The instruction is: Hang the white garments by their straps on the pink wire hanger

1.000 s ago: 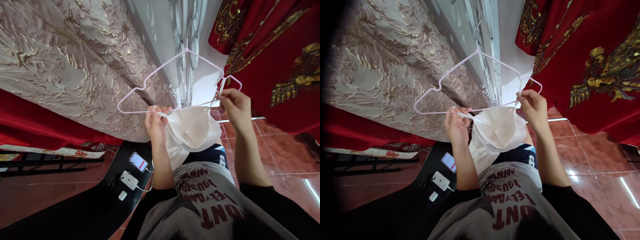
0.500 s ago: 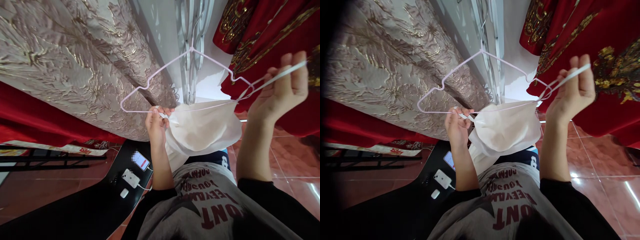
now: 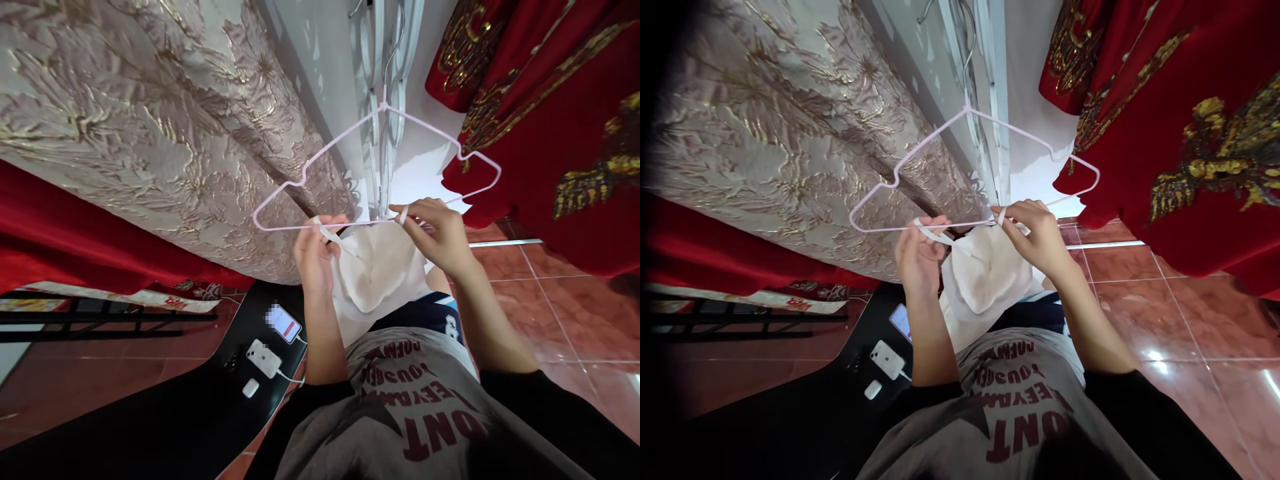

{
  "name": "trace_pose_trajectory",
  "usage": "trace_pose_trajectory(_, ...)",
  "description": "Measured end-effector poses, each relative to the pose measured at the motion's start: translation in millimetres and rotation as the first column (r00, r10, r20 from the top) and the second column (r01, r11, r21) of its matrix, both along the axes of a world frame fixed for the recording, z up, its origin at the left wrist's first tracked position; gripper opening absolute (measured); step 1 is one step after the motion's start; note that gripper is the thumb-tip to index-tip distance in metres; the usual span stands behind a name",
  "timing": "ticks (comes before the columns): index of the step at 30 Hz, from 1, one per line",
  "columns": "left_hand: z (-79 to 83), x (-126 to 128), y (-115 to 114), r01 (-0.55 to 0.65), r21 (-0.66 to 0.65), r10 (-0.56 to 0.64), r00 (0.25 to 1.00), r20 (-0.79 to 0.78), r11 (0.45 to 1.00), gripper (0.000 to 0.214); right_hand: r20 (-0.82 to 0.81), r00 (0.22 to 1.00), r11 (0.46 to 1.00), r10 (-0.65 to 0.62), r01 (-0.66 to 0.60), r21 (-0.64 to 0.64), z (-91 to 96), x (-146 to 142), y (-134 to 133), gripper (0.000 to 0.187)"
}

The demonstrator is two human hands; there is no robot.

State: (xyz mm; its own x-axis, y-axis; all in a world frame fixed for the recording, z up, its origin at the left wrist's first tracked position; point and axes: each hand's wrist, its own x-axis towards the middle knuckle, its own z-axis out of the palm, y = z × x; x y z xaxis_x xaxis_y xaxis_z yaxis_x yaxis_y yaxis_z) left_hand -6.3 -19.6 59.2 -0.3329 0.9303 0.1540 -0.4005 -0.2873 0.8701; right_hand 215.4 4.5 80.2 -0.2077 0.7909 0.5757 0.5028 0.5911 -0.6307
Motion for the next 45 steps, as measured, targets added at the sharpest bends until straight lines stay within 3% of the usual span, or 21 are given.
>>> trace_pose_trajectory(3,-8.0,-19,3,-0.236,0.061,0.238,0.971,-0.033,0.97,0.024,-0.062,0.995,0.996,-0.082,0.084,0.022,0.8,4,0,0.028)
trace_pose_trajectory(7,-16.5,-49,9,-0.588,0.159,0.606,0.787,-0.114,0.793,0.031,-0.079,0.993,0.996,-0.089,0.091,0.024,5.4,9,-2,0.027)
trace_pose_trajectory(10,-11.9,-64,13,-0.721,0.256,0.762,0.636,-0.124,0.644,0.029,-0.062,0.994,0.996,-0.088,0.089,0.006,6.2,11,-3,0.025)
trace_pose_trajectory(12,-2.1,-70,15,-0.728,0.334,0.795,0.589,-0.143,0.599,0.025,-0.068,0.993,0.995,-0.093,0.094,0.015,4.5,11,-4,0.024)
trace_pose_trajectory(14,11.7,-71,16,-0.639,0.411,0.752,0.62,-0.224,0.65,0.026,-0.085,0.991,0.993,-0.103,0.107,0.048,1.6,11,-6,0.025)
trace_pose_trajectory(16,28.5,-69,18,-0.474,0.441,0.634,0.686,-0.357,0.762,0.025,-0.1,0.989,0.989,-0.109,0.117,0.086,-1.0,8,-8,0.026)
trace_pose_trajectory(18,47.3,-65,21,-0.305,0.425,0.502,0.704,-0.503,0.852,0.021,-0.107,0.988,0.987,-0.114,0.125,0.104,-2.3,4,-11,0.024)
trace_pose_trajectory(20,66.9,-61,25,-0.169,0.428,0.432,0.626,-0.649,0.888,0.014,-0.115,0.984,0.984,-0.135,0.146,0.099,-2.3,1,-12,0.022)
trace_pose_trajectory(22,84.0,-58,29,-0.034,0.433,0.393,0.485,-0.781,0.901,0.012,-0.121,0.979,0.98,-0.164,0.176,0.092,-1.6,0,-13,0.023)
trace_pose_trajectory(24,93.3,-58,33,0.066,0.374,0.317,0.406,-0.857,0.925,0.014,-0.113,0.978,0.979,-0.174,0.185,0.091,-1.2,1,-13,0.023)
trace_pose_trajectory(26,90.7,-60,37,0.064,0.292,0.231,0.461,-0.857,0.954,0.016,-0.093,0.981,0.979,-0.169,0.178,0.097,-1.5,4,-14,0.023)
trace_pose_trajectory(28,75.4,-62,42,-0.071,0.248,0.239,0.617,-0.75,0.966,0.016,-0.07,0.984,0.979,-0.166,0.173,0.104,-2.4,7,-13,0.021)
trace_pose_trajectory(30,51.1,-60,45,-0.256,0.178,0.312,0.794,-0.522,0.95,0.019,-0.057,0.984,0.979,-0.166,0.172,0.114,-3.3,8,-13,0.021)
trace_pose_trajectory(32,24.5,-51,43,-0.332,0.055,0.336,0.914,-0.226,0.942,0.034,-0.076,0.984,0.975,-0.163,0.172,0.137,-3.7,7,-13,0.019)
trace_pose_trajectory(34,2.0,-35,38,-0.283,-0.01,0.282,0.958,-0.055,0.959,0.052,-0.1,0.983,0.973,-0.155,0.169,0.157,-3.7,3,-13,0.017)
trace_pose_trajectory(36,-12.3,-17,31,-0.245,0.016,0.245,0.97,-0.009,0.969,0.056,-0.108,0.983,0.974,-0.146,0.162,0.16,-4.0,-1,-15,0.015)
trace_pose_trajectory(38,-18.0,-4,26,-0.261,0.078,0.261,0.965,0.005,0.962,0.055,-0.138,0.981,0.974,-0.134,0.156,0.166,-5.5,0,-15,0.013)
trace_pose_trajectory(40,-17.5,-1,25,-0.297,0.13,0.299,0.954,0.004,0.946,0.053,-0.266,0.952,0.95,-0.149,0.212,0.229,-8.9,8,-12,0.01)
trace_pose_trajectory(42,-14.4,-5,26,-0.328,0.158,0.335,0.942,-0.02,0.932,0.054,-0.469,0.86,0.876,-0.202,0.373,0.306,-13.1,25,-4,0.011)
trace_pose_trajectory(45,-10.3,-14,29,-0.357,0.171,0.372,0.925,-0.071,0.918,0.057,-0.664,0.69,0.742,-0.287,0.599,0.302,-15.5,63,12,0.009)
